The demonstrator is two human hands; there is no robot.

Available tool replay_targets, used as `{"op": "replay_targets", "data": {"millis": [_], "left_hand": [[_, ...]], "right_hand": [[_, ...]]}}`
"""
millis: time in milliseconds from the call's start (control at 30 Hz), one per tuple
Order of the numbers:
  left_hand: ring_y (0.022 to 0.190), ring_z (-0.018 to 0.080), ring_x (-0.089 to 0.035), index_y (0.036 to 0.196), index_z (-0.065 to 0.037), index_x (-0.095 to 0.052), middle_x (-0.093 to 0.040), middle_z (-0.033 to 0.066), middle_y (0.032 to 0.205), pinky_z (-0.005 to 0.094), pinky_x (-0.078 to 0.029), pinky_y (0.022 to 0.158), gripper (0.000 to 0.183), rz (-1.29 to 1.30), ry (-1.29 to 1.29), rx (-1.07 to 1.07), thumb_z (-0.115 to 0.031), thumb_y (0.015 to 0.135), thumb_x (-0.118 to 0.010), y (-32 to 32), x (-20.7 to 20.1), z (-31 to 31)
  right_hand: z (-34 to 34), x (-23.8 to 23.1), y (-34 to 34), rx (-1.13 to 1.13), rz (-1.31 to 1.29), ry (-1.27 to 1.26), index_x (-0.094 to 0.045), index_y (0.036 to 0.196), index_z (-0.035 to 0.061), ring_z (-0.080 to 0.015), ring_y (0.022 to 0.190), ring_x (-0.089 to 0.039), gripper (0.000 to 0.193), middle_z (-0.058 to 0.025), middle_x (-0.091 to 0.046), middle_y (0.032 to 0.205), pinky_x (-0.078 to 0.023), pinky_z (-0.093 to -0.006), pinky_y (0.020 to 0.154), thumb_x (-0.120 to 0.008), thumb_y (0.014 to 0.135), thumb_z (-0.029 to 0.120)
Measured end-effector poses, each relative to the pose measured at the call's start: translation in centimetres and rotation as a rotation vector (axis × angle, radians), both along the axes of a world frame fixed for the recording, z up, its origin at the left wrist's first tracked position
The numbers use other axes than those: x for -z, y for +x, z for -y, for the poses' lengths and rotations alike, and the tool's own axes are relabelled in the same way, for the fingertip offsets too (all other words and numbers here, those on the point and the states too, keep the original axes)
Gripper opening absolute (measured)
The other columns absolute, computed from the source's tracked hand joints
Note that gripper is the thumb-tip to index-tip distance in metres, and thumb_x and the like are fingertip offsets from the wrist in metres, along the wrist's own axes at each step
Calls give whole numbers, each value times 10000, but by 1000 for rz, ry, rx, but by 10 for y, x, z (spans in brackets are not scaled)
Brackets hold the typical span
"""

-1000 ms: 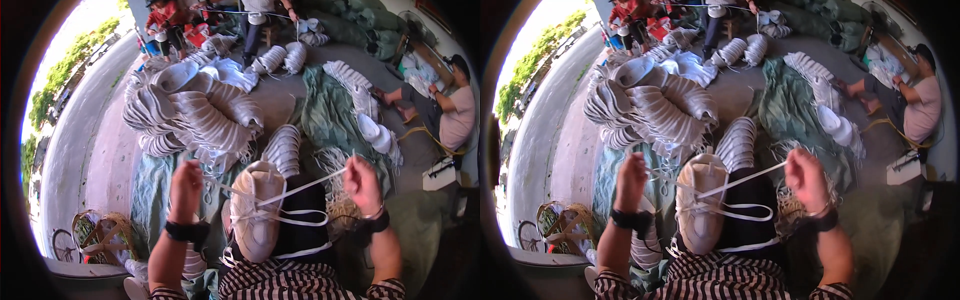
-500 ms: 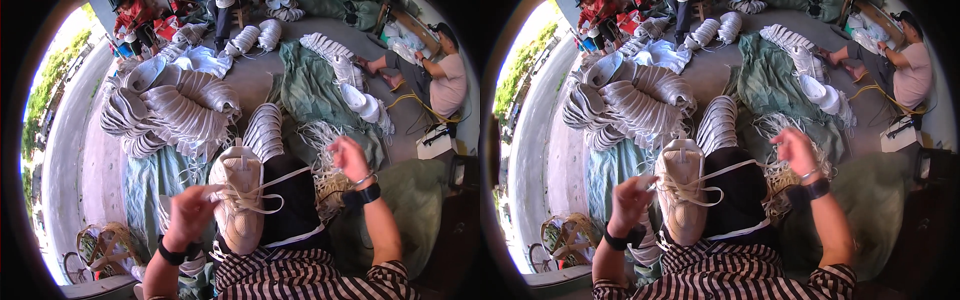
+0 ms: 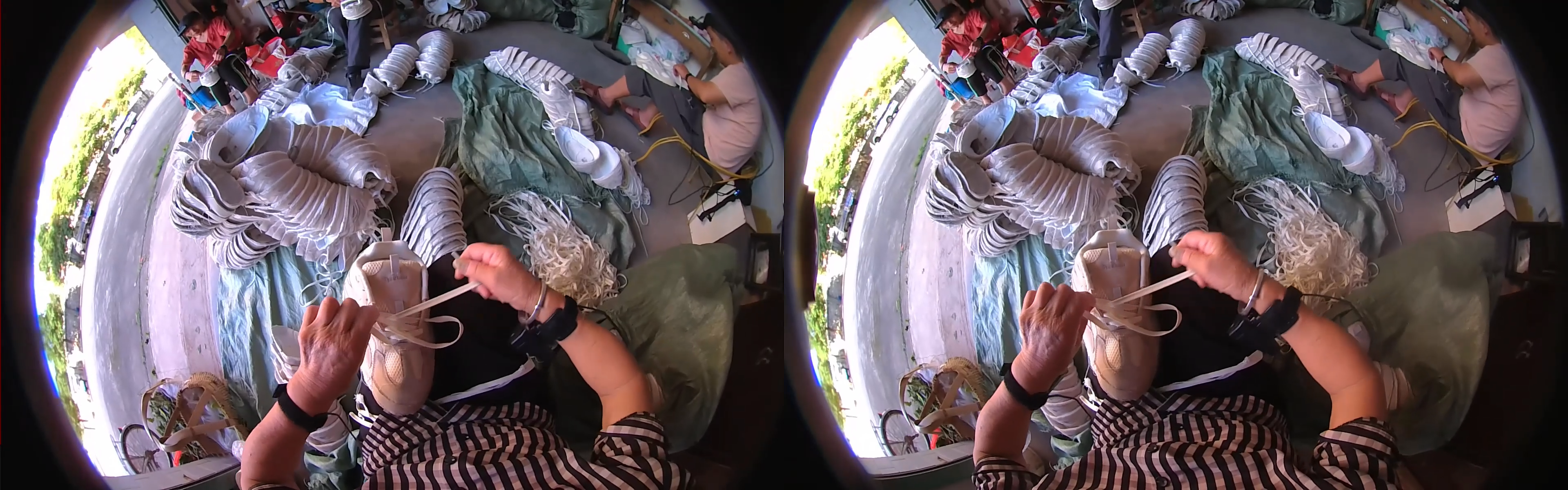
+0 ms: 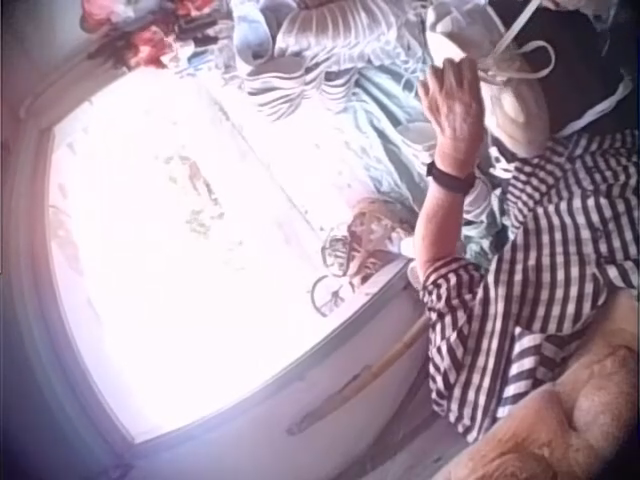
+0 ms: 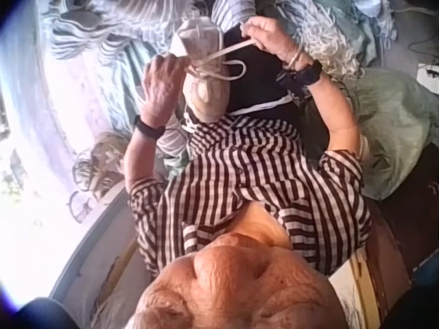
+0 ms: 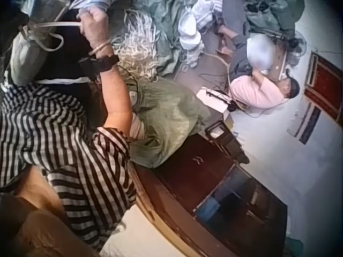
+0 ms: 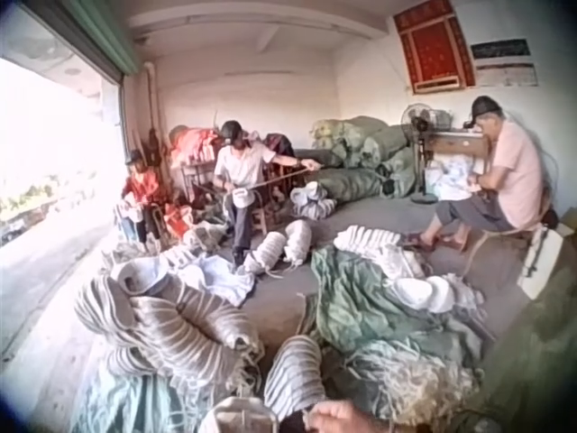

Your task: Lacing a white sneaker by hand in a production environment.

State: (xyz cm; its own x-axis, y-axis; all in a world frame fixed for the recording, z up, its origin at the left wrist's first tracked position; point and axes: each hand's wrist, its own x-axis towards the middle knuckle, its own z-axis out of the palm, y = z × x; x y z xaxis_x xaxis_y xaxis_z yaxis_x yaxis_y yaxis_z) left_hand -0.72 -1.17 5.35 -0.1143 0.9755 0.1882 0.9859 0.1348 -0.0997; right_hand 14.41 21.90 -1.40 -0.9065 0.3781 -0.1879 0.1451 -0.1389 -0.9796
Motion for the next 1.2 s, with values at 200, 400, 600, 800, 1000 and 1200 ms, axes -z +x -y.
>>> {"op": "replay_targets", "data": {"millis": [200, 400, 600, 800, 1000, 1200], "left_hand": [[667, 217, -527, 873, -130, -596, -598, 27, 894, 319, -428, 590, 256, 243, 465, 84, -47, 642, -668, 12, 43, 3], [655, 242, -545, 880, -98, -595, -560, 74, 808, 320, -438, 540, 268, 360, 535, 4, 1, 642, -668, 3, 73, 9], [675, 71, -434, 995, -7, -536, -451, 24, 857, 204, -401, 612, 222, 1110, 539, -520, -13, 792, -627, 3, 90, 27], [672, 113, -440, 842, -11, -526, -467, 52, 865, 227, -390, 605, 129, 1060, 460, -550, -14, 783, -641, -3, 86, 30], [789, 131, -477, 835, -21, -512, -518, 58, 905, 245, -406, 719, 90, 815, 590, -399, -10, 824, -600, -3, 84, 28], [540, -2, -344, 909, -73, -465, -565, -5, 814, 154, -280, 466, 126, 1284, 692, -338, -187, 954, -493, -8, 74, 28]], "right_hand": [[-32, 26, 40, 182, 184, -293, -576, 843, 76, 10, 427, -360, 164, 74, -440, 573, -236, -149, 358, -664, 839, 215], [-47, 48, 63, 480, 38, -454, -586, 856, 78, -4, 380, -357, 96, 66, -451, 545, -242, -153, 334, -655, 835, 142], [-38, 41, 56, 437, 329, 92, -636, 972, -7, -77, 418, -515, 242, -64, -619, 692, -409, -208, 395, -609, 872, 212], [41, -14, 34, -71, -78, 188, -623, 952, -18, -109, 482, -558, 224, -68, -631, 716, -450, -247, 461, -531, 919, 183], [71, -20, 23, -389, -1, 837, -605, 825, 46, -336, 630, -611, 146, -156, -616, 703, -491, -401, 584, -596, 834, 191], [63, -20, 16, -103, 21, 1176, -634, 910, 70, -238, 560, -618, 119, -97, -629, 673, -473, -345, 483, -611, 800, 108]]}}
